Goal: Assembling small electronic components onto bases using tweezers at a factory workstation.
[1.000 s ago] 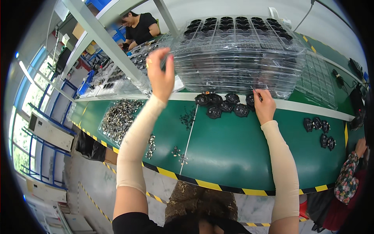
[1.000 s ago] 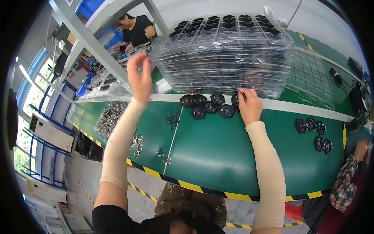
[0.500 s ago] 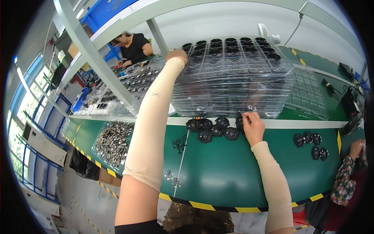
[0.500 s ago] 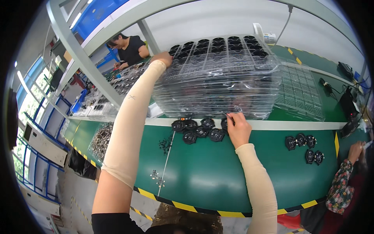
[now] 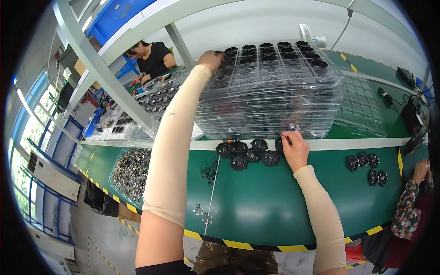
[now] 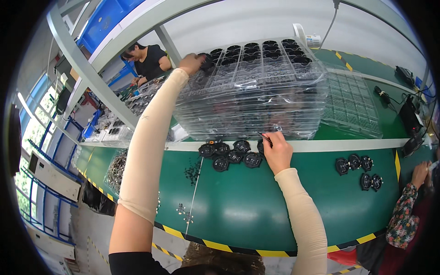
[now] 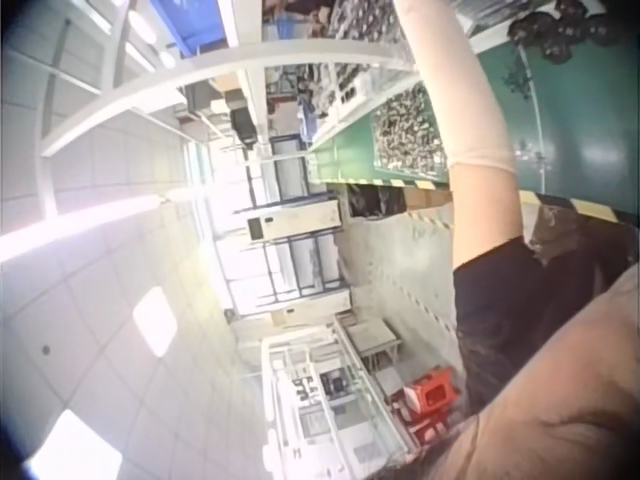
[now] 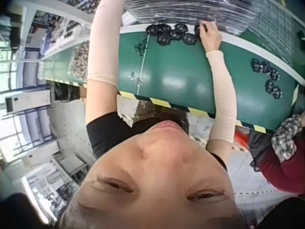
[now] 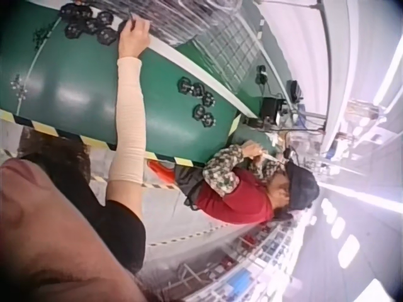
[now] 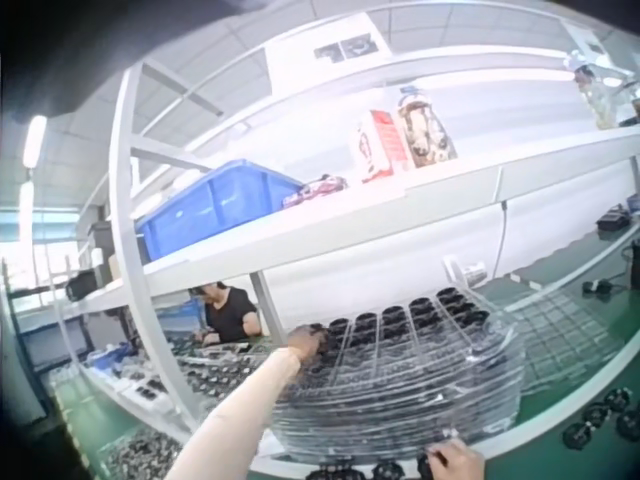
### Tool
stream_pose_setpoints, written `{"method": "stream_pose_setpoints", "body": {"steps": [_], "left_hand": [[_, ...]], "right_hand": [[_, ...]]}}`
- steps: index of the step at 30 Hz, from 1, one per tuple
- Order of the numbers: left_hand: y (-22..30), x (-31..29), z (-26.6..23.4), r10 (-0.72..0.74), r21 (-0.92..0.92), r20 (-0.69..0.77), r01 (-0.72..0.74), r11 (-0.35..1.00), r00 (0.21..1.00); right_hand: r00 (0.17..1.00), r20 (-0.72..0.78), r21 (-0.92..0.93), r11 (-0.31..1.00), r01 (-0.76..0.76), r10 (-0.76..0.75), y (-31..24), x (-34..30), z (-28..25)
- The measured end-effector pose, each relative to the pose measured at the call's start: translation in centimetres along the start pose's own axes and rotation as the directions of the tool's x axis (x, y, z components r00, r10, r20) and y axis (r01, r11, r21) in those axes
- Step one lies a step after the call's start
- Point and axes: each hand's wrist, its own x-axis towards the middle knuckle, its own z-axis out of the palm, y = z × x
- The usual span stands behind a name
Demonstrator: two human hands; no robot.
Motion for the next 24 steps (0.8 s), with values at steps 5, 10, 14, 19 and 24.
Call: {"method": "stream_pose_setpoints", "body": {"steps": [5, 10, 14, 19, 24], "left_hand": [[1.7, 0.6, 0.2, 0.017, 0.145, 0.148, -0.038, 0.989, 0.989], [0.1, 1.3, -0.8, 0.035, 0.041, 0.206, -0.044, 0.998, 0.978], [0.6, 1.9, -1.6, -0.036, 0.010, 0.319, 0.035, 0.999, 0.947], [-0.5, 3.4, -0.1, -0.154, -0.402, 0.154, 0.204, 0.892, 0.976], [-6.2, 5.8, 0.7, -0.031, -0.099, -0.124, 0.019, 0.995, 0.992]], "right_hand": [[1.000, 0.004, -0.003, 1.000, 0.013, -0.013, -0.2, 0.0, 0.4], [1.000, 0.007, -0.005, 1.000, 0.019, -0.019, -0.6, 0.2, 0.5], [1.000, 0.005, -0.014, 1.000, 0.016, -0.016, -0.2, 0.2, 0.4], [1.000, 0.022, -0.011, 1.000, -0.008, 0.009, 0.1, 0.1, 0.0], [0.999, 0.031, 0.006, 1.000, -0.030, 0.030, -0.4, 0.2, 0.3]]}}
